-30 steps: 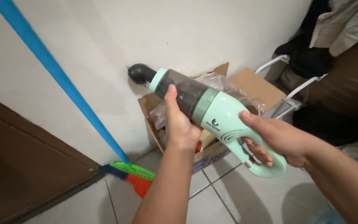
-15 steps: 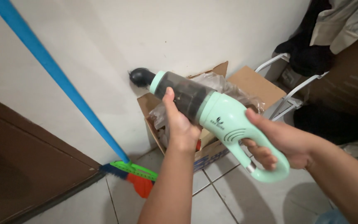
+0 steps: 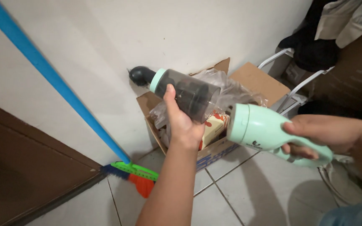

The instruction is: Cleaning and reassembling a portable handheld vacuum cleaner.

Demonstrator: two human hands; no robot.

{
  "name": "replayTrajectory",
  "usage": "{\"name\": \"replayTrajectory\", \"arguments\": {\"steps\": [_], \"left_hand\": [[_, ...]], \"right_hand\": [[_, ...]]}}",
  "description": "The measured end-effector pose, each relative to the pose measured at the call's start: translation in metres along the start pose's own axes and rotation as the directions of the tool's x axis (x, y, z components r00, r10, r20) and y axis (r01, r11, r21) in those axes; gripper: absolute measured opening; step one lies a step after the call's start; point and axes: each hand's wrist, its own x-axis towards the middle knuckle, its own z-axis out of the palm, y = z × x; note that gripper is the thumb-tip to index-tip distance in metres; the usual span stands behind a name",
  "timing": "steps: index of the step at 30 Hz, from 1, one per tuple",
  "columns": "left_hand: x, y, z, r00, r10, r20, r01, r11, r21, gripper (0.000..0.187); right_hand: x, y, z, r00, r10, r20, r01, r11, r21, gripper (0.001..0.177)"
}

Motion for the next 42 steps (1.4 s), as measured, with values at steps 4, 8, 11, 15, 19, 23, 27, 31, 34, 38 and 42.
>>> {"name": "replayTrajectory", "arguments": {"steps": [4,8,11,15,19,23,27,31,34,38,42], "left_hand": [[-0.007,-0.001,0.0,0.999,-0.002,-0.032,0.003,1.0,0.031,0.045],[-0.006,-0.005,-0.005,1.0,0.004,0.015,-0.005,0.999,0.04,0.047],[-0.004,-0.006,-0.013,0.993,-0.061,0.098,0.058,0.998,0.04,0.05],[-0.009,-0.005,-0.018,0.985,-0.062,0.158,0.051,0.996,0.069,0.048],[-0.021,-0.011,-0.026,0.978,-0.09,0.19,0.08,0.995,0.062,0.046],[-0.033,-0.021,-0.04,0.965,-0.153,0.212,0.138,0.987,0.087,0.054],[-0.044,-0.03,-0.055,0.922,-0.165,0.351,0.125,0.983,0.132,0.06],[-0.049,-0.038,-0.061,0.923,-0.225,0.313,0.194,0.973,0.127,0.064],[-0.049,-0.042,-0.066,0.931,-0.235,0.279,0.203,0.969,0.141,0.065],[-0.048,-0.043,-0.074,0.924,-0.187,0.334,0.161,0.981,0.105,0.063],[-0.043,-0.041,-0.079,0.908,-0.23,0.349,0.23,0.972,0.042,0.066]], "right_hand": [[0.001,0.004,0.0,0.982,0.143,-0.127,-0.158,0.98,-0.12,0.066],[0.011,0.005,0.007,0.996,0.055,-0.063,-0.057,0.997,-0.042,0.067],[0.013,0.001,0.008,0.999,-0.03,-0.027,0.031,0.999,0.039,0.066],[0.022,-0.005,0.018,0.997,0.06,-0.045,-0.064,0.993,-0.1,0.065],[0.033,0.002,0.03,0.976,0.215,-0.039,-0.218,0.97,-0.11,0.065],[0.045,0.022,0.027,0.962,0.273,0.019,-0.27,0.957,-0.104,0.069],[0.056,0.058,0.035,0.925,0.381,-0.01,-0.372,0.897,-0.24,0.074],[0.09,0.096,0.062,0.943,0.319,-0.091,-0.317,0.787,-0.529,0.077],[0.113,0.123,0.093,0.963,0.087,-0.256,-0.239,0.716,-0.656,0.073],[0.137,0.142,0.124,0.939,-0.011,-0.345,-0.252,0.661,-0.707,0.067],[0.143,0.161,0.142,0.963,-0.05,-0.266,-0.205,0.509,-0.836,0.065]]}}
